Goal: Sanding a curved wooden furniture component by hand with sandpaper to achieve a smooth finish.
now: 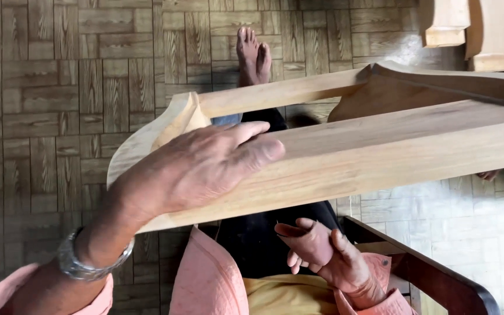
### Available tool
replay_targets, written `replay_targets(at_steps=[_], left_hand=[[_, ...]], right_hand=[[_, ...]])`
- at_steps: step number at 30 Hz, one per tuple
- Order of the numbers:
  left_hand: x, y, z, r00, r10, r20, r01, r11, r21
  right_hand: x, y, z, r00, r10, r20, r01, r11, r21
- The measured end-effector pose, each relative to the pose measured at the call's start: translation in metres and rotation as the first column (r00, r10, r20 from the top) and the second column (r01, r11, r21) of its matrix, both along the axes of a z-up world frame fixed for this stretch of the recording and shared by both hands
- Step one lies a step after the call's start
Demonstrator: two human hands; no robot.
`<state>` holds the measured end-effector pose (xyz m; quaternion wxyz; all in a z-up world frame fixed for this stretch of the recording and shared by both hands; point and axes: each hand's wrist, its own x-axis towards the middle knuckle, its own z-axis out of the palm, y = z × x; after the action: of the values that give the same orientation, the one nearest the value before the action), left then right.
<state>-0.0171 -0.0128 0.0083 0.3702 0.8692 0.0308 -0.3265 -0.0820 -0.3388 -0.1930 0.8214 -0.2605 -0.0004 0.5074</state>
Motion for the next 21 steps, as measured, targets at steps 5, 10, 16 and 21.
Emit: replay_targets(at_steps=[5,10,16,21], left_hand=[[-0.019,-0.008,-0.023,0.727,-0.113,0.678,-0.050,0.975,0.216],[-0.028,-0.018,-0.026,0.623,-0.273,0.733,-0.089,0.906,0.413],[-0.017,-0.087,-0.075,0.222,-0.276,0.935,-0.646,0.676,0.353],[0.010,-0.145,-0.103,0.472,-0.451,0.758,-0.360,0.686,0.632]], right_hand=[[0.016,0.019,0.055,0.956,0.198,0.218,-0.139,0.956,-0.258],[0.032,0.005,0.140,0.668,0.290,0.685,0.038,0.907,-0.420],[0.108,0.060,0.195,-0.054,0.587,0.808,0.976,0.203,-0.083],[0.186,0.072,0.177,-0.513,0.646,0.565,0.705,0.693,-0.153]])
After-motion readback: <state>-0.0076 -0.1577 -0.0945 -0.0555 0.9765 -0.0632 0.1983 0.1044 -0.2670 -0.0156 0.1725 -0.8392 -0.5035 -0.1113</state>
